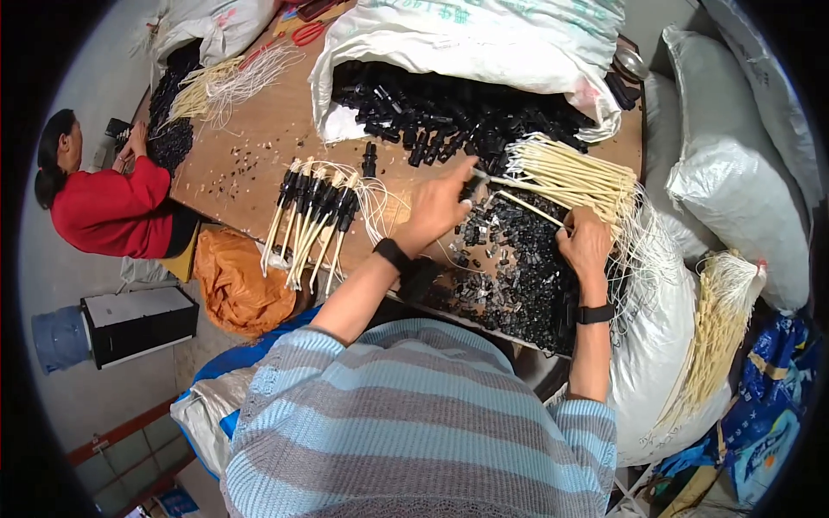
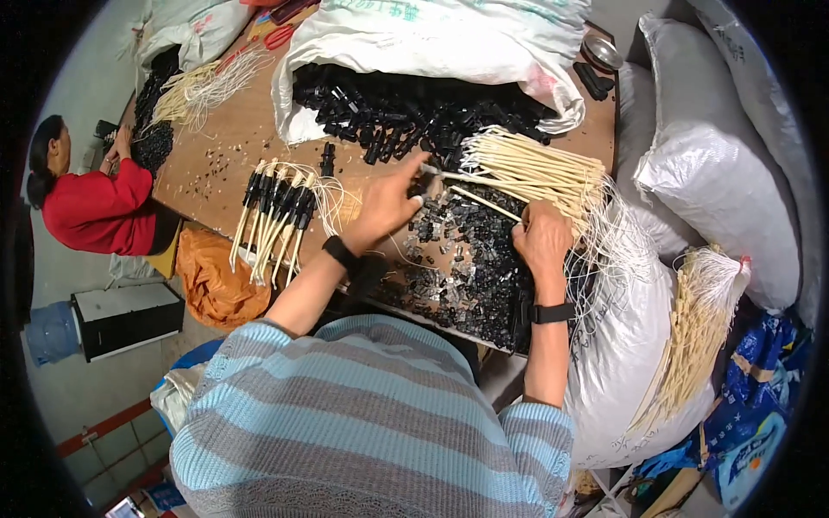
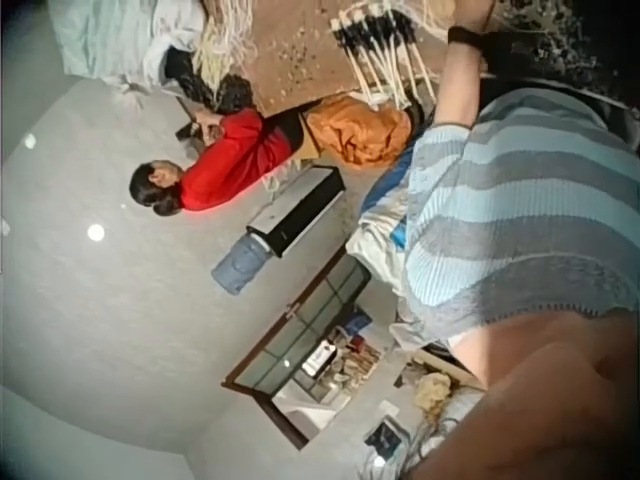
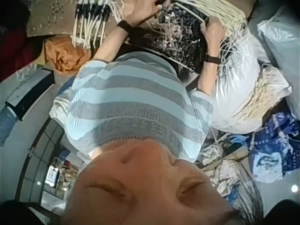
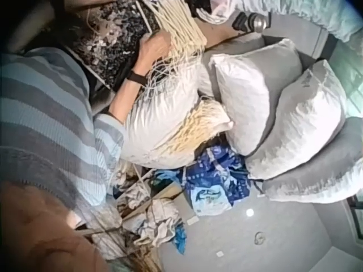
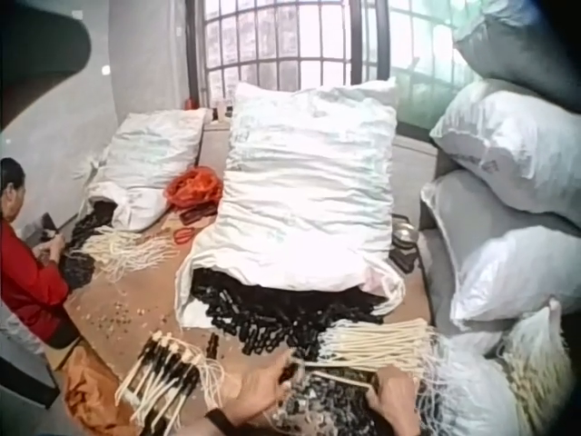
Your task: Assembling black plastic brush tips onto thin wooden sticks at a workbench.
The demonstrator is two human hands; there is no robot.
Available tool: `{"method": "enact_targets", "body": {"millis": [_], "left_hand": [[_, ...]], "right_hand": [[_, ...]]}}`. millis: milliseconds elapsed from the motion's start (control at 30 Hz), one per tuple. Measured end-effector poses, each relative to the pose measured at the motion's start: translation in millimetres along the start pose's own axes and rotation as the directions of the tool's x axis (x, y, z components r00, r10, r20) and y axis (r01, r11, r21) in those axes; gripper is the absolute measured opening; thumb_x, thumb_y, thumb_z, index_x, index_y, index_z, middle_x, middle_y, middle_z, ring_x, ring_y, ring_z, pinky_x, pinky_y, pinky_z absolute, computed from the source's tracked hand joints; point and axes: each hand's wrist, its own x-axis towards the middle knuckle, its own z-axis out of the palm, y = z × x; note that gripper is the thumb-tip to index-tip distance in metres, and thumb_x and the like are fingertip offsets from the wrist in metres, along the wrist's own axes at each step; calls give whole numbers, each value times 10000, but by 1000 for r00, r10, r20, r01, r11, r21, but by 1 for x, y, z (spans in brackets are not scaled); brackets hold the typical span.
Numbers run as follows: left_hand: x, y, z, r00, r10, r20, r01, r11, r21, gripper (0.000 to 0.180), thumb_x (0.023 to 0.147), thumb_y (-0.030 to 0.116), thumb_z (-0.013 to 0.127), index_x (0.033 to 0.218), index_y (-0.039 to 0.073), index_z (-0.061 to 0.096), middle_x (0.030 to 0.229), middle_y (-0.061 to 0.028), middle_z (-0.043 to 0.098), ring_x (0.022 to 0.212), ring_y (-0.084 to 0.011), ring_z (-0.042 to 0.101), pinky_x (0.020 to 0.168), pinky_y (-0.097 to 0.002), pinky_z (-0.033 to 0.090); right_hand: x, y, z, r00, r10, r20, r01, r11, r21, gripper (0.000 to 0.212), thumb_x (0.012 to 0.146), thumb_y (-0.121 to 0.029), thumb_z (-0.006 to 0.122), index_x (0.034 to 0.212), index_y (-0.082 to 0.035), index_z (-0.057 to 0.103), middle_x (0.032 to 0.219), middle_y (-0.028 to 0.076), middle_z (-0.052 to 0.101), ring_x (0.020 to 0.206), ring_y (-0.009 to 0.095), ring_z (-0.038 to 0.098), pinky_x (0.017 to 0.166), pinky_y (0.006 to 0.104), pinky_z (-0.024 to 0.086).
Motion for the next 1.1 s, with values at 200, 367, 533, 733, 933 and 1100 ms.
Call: {"method": "enact_targets", "body": {"millis": [200,367,533,733,933,1100], "left_hand": [[-30,-44,-20,932,-322,166,351,687,-636,333,700,-41,634,1022,39,610,821,-12,604,715,-92,566,653,-241,476],[-40,-34,-34,867,-463,187,401,424,-812,294,760,-73,557,1032,-5,646,878,-41,645,713,-95,583,666,-208,488],[-43,-35,-37,877,-398,269,450,484,-751,321,791,-80,521,1077,-8,650,955,-52,671,742,-76,598,660,-202,479],[-37,-28,-36,939,334,82,-325,940,-104,172,841,-13,530,937,90,628,1022,-68,692,1065,-284,572,974,-405,429],[-41,-12,-49,909,416,-6,-411,900,145,141,865,96,587,1004,106,608,1007,-71,685,1038,-235,617,938,-396,453],[-54,55,-42,852,504,141,-507,862,-19,387,707,140,743,1079,144,636,807,-59,587,728,-205,615,630,-317,496]], "right_hand": [[-16,-49,-15,993,-119,4,110,931,348,116,863,-115,629,960,-59,657,718,139,624,629,299,610,581,365,464],[-36,-73,-18,990,-27,135,-41,876,480,169,859,-121,643,1006,-55,692,690,114,638,565,217,601,548,303,455],[-43,-81,-20,989,-79,121,-2,831,556,178,853,-106,642,1008,-43,700,802,126,683,633,233,640,598,308,488],[-42,-88,-29,940,-310,145,275,936,219,213,809,-119,689,1020,-90,702,781,79,688,598,239,596,606,319,432],[-41,-71,-33,968,-168,185,159,985,64,330,744,-69,713,1070,-101,674,724,59,651,613,260,572,700,350,406],[-31,-104,-22,965,-261,11,248,931,268,639,697,-7,683,1305,-142,544,871,113,675,785,312,647,670,396,513]]}}
